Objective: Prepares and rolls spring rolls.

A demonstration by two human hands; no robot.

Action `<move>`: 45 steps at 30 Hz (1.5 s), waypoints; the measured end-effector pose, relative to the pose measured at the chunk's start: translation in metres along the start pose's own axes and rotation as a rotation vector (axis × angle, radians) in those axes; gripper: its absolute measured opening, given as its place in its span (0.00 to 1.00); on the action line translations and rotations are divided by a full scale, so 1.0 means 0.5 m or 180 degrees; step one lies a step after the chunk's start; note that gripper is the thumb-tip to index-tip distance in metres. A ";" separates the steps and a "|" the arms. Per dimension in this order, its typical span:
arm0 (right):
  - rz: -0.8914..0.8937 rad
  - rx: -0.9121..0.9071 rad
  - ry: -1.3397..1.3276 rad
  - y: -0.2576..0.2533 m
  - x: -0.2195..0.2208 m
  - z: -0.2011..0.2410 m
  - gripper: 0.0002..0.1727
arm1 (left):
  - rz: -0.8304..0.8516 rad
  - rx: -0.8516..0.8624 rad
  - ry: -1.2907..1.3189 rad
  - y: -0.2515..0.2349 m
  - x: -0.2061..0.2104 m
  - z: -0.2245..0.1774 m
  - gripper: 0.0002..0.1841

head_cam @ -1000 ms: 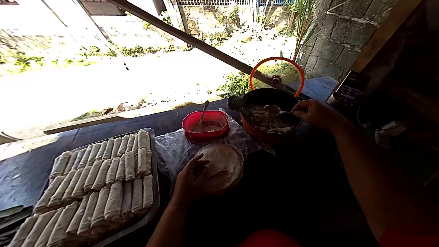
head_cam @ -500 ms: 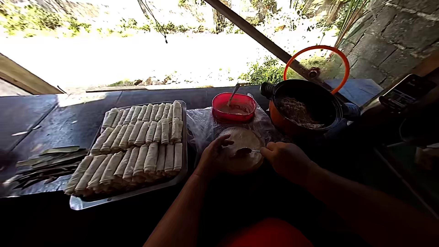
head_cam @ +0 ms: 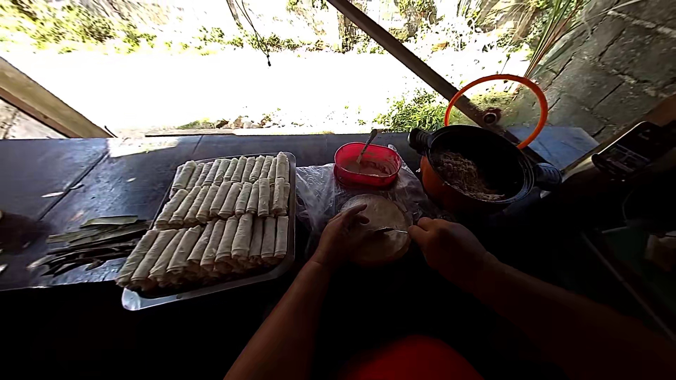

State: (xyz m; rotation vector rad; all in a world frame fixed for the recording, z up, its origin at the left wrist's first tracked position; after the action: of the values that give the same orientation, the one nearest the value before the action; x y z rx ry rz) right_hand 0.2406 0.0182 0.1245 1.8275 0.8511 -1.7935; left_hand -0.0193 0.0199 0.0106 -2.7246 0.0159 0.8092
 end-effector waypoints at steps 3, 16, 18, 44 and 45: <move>0.0090 0.0095 -0.0042 0.000 -0.006 -0.009 0.10 | -0.0068 0.0069 -0.0348 0.004 0.005 0.001 0.30; 0.0182 0.0102 0.0272 0.001 -0.035 -0.001 0.08 | -0.0017 -0.0042 0.0457 0.008 -0.006 0.007 0.23; 0.0147 0.0131 0.0288 0.001 -0.039 -0.003 0.07 | -0.0013 -0.0003 0.0389 0.007 -0.007 0.009 0.21; 0.0392 0.0277 0.0098 -0.004 -0.046 -0.001 0.09 | 0.0136 0.0817 -0.1607 0.027 0.031 -0.050 0.17; 0.0392 0.0287 0.0083 -0.004 -0.047 -0.001 0.09 | 0.0191 0.0754 -0.1601 0.023 0.031 -0.051 0.17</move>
State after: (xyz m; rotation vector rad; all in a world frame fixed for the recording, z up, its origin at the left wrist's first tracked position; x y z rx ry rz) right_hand 0.2404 0.0173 0.1479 1.9198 0.6613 -1.7600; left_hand 0.0064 0.0027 0.0195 -2.2456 0.0799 1.3897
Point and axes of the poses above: each hand's wrist, its own y-axis away from the middle knuckle, its own x-axis out of the palm, z = x × y, the point moved 1 cm from there along -y, towards the middle knuckle, and after that the axes turned 2 degrees about x, right-handed, at the moved point
